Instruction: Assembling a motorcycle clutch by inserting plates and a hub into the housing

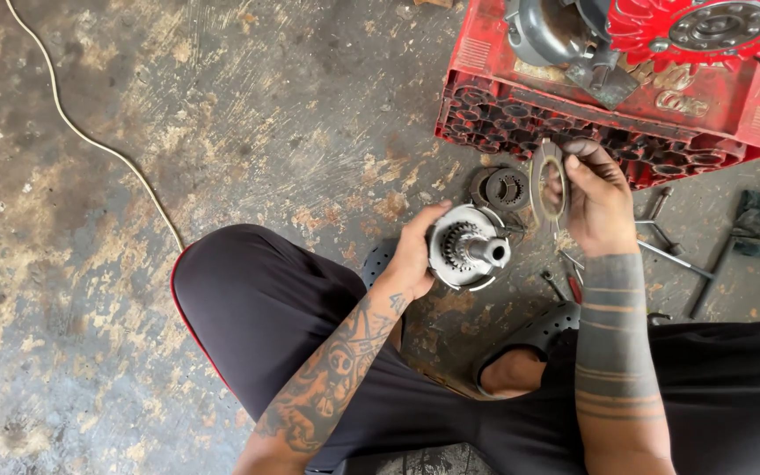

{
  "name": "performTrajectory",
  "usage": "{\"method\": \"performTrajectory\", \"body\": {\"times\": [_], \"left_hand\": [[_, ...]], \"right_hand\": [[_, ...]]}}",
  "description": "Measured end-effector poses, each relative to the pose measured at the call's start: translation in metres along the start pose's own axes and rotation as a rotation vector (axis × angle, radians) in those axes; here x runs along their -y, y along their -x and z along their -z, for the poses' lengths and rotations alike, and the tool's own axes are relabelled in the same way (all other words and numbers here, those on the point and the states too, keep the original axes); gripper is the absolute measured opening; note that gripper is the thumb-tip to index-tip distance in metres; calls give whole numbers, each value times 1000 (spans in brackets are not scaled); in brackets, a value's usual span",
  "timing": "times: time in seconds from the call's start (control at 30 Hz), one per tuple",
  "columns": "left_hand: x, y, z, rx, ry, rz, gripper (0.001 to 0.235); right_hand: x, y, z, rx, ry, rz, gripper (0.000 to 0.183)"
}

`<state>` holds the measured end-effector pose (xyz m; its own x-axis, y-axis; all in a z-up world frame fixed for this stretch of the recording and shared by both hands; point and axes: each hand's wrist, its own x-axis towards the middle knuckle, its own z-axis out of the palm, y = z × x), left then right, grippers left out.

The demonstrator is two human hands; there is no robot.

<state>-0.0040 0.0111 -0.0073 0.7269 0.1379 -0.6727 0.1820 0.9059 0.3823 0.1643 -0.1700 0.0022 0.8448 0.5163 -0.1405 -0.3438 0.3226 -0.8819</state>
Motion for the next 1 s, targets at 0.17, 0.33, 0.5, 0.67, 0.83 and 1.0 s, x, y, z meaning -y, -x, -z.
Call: {"method": "performTrajectory", "body": {"times": [0.17,0.33,0.5,0.67,0.83,1.0], "left_hand": [[-28,11,-3,-6,70,-78,47],[-32,-9,23,-67,130,-183,41],[-34,-3,20,-62,160,-157,43],[-36,5,16,-53,114,-169,43],[-29,5,3,-47,84,-177,43],[-25,10,-13,22,59,-247,36]], "right_hand": [[-98,-23,106,-422,184,-142,31],[-224,-35,206,-728,271,-200,30],[-237,-41,193,-675,162,-229,29],[-246,-50,194,-673,447,-334,43],[-179,-57,111,-568,542,-115,34],[-78,-30,-8,-218,242,35,28]]}}
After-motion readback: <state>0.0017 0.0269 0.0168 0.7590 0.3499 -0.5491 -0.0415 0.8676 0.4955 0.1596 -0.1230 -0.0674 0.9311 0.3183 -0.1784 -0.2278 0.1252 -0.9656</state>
